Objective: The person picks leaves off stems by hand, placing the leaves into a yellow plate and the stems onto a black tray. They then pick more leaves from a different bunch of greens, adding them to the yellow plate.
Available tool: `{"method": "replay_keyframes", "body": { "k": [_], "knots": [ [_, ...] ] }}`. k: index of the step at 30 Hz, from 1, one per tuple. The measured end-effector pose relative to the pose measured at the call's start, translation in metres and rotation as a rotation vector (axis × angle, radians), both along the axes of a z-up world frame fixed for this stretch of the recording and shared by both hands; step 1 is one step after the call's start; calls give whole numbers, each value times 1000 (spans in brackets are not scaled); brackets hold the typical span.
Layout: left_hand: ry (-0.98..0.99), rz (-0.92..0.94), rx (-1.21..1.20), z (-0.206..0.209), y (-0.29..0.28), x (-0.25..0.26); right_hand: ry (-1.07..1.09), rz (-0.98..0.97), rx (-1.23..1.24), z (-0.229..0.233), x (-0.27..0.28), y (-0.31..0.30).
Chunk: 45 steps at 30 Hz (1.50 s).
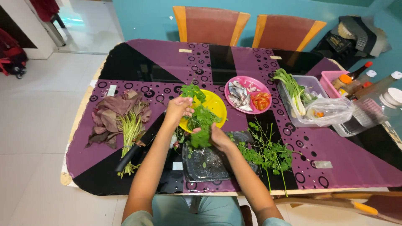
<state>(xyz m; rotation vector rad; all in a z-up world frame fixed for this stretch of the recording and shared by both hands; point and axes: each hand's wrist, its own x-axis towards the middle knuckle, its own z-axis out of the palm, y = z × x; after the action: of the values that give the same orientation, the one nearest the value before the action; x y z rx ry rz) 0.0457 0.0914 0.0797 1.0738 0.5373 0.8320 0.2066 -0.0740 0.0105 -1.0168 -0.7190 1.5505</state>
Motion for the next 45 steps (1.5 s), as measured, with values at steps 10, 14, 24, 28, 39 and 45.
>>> {"method": "replay_keyframes", "body": {
  "k": [10,14,24,28,39,45],
  "knots": [
    [17,181,37,-11,8,14,-45,288,397,90,-30,-13],
    [11,201,37,-12,5,21,-130,-38,87,27,-16,9],
    [32,302,138,-18,18,17,17,-144,-70,8,-26,3],
    [-115,361,136,-9,13,8,24,-110,-11,4,-15,-2],
    [640,418,403,-41,-44,-99,-10,-275,-156,39,32,-20],
    [1466,489,905,0,-87,-84,29,-195,-78,37,31,-13]
  ]
}}
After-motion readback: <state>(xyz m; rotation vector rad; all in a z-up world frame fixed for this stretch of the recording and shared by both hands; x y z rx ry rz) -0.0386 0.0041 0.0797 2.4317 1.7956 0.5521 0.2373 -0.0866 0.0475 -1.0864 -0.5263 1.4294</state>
